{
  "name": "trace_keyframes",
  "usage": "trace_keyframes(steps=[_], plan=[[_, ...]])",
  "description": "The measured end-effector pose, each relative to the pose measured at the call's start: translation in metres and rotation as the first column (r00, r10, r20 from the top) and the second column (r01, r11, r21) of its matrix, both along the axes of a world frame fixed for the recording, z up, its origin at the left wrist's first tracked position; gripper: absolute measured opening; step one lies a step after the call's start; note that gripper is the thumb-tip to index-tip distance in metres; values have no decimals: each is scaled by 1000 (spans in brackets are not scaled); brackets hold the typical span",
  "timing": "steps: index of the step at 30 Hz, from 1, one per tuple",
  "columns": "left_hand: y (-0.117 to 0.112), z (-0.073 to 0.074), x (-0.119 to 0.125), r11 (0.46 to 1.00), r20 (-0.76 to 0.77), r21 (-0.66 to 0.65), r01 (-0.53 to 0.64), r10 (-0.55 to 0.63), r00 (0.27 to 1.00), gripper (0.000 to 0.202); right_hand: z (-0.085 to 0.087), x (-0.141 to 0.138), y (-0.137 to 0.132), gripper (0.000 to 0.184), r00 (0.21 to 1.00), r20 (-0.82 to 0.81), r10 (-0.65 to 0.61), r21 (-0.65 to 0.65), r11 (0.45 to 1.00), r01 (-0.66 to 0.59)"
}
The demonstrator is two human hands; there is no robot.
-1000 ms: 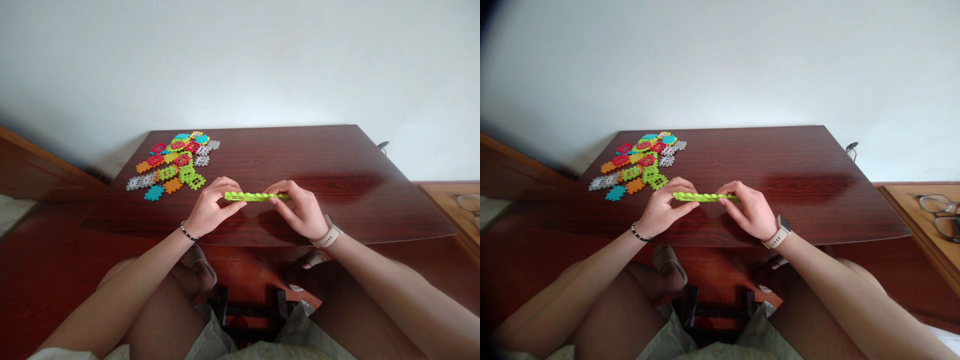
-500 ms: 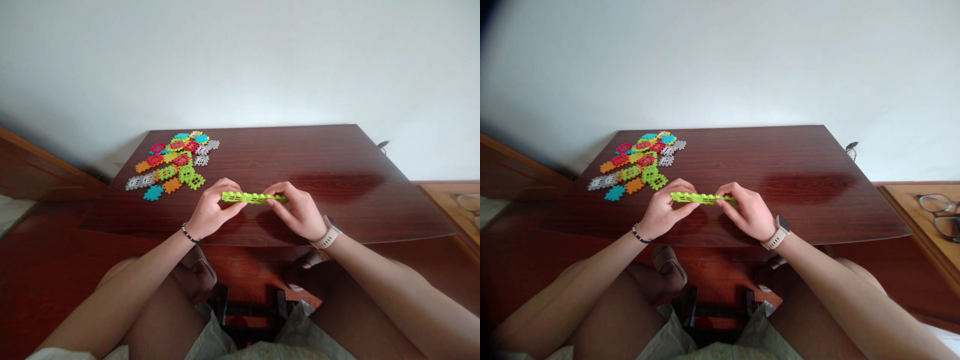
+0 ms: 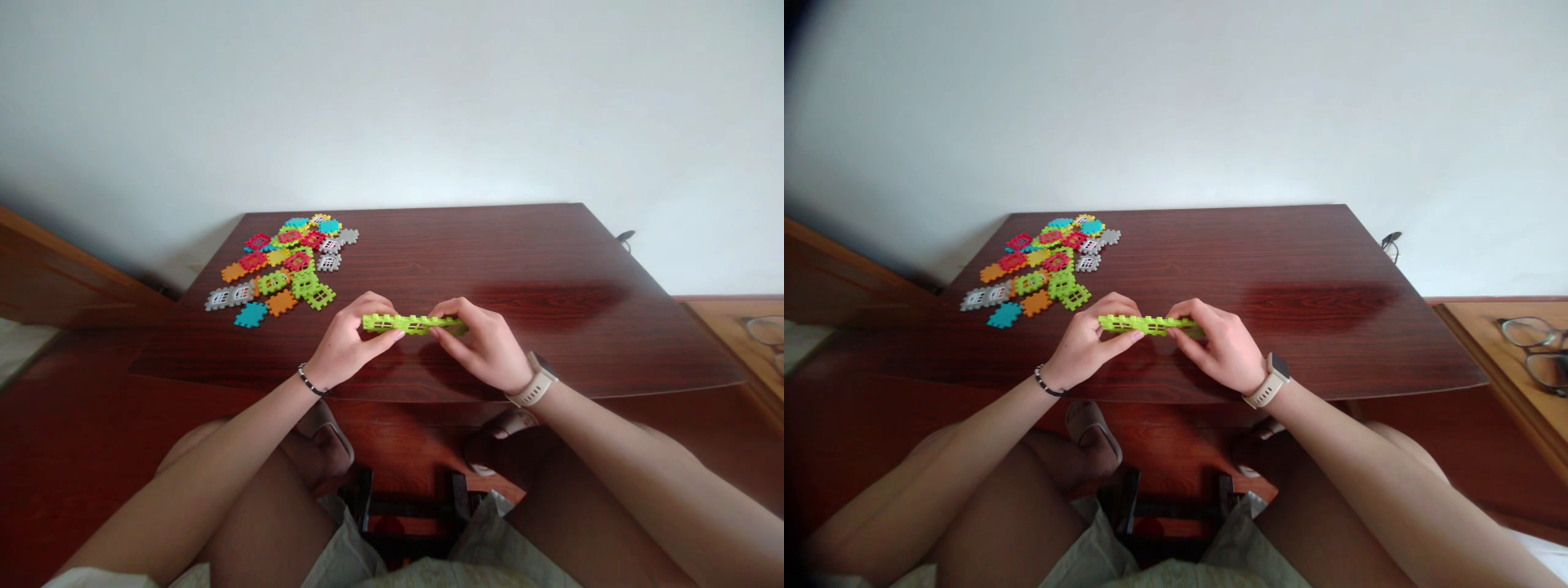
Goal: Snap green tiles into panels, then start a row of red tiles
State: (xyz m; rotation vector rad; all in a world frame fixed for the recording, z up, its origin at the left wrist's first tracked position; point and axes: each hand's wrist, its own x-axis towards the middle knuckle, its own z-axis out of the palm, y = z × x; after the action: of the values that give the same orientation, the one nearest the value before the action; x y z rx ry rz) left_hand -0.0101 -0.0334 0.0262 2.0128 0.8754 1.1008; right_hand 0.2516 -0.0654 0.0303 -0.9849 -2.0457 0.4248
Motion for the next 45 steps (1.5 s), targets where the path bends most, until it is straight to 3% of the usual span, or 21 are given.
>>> trace_keyframes(steps=[23,34,45], plan=[[-8,7,3,996,24,-58,-62,64,998,15,-6,-1,4,16,994,-89,68,-80,994,-75],[-4,6,4,965,-31,-262,-22,14,999,20,-2,-4,2,6,999,7,35,-128,991,-34],[-4,0,6,963,12,-268,-31,35,999,20,0,-5,1,7,1000,-1,-3,-143,990,2]])
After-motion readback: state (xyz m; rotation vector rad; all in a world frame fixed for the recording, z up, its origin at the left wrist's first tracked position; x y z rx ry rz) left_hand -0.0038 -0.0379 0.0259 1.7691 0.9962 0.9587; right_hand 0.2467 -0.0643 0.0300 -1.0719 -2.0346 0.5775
